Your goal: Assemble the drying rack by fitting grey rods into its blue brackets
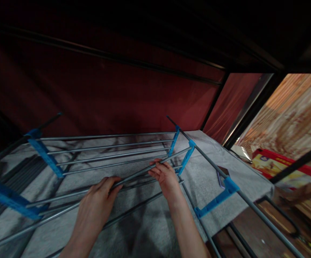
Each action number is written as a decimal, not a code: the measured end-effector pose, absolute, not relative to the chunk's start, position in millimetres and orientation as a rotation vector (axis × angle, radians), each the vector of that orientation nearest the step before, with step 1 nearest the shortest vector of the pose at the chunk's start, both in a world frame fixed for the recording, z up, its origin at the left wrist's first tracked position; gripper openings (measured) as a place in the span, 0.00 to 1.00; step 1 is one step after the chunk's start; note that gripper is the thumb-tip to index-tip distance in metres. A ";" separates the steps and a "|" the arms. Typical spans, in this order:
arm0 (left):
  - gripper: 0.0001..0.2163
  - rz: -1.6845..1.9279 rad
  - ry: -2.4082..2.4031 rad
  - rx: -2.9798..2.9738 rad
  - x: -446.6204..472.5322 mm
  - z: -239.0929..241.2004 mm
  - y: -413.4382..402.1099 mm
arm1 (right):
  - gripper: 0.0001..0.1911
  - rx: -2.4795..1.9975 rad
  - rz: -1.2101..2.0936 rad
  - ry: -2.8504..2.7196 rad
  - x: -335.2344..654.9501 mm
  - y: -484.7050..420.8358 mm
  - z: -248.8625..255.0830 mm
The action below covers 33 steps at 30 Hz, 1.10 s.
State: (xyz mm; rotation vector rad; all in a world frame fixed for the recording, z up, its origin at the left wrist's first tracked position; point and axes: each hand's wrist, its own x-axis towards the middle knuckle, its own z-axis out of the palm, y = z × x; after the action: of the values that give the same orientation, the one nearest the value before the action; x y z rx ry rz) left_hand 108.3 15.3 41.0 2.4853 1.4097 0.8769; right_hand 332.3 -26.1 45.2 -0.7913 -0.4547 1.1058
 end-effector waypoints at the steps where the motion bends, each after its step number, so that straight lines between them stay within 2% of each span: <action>1: 0.13 0.890 1.410 2.500 108.1 40.5 15.4 | 0.13 -0.792 1.112 -0.450 332.8 -25.7 45.0; 11: 0.16 0.883 1.301 2.651 101.1 43.8 17.1 | 0.13 -0.755 1.119 -0.441 328.3 -26.5 46.5; 17: 0.16 0.713 1.264 2.632 97.5 41.7 17.8 | 0.20 -0.709 1.152 -0.396 323.6 -24.5 40.7; 33: 0.16 0.630 1.283 2.542 90.8 48.3 14.2 | 0.21 -0.801 1.155 -0.422 315.3 -20.1 37.9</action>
State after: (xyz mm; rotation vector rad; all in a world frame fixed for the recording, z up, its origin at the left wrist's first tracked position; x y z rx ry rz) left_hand 90.8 14.2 48.3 2.5423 1.2835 0.6297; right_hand 315.3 -20.1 37.9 -0.8014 -0.4221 1.1546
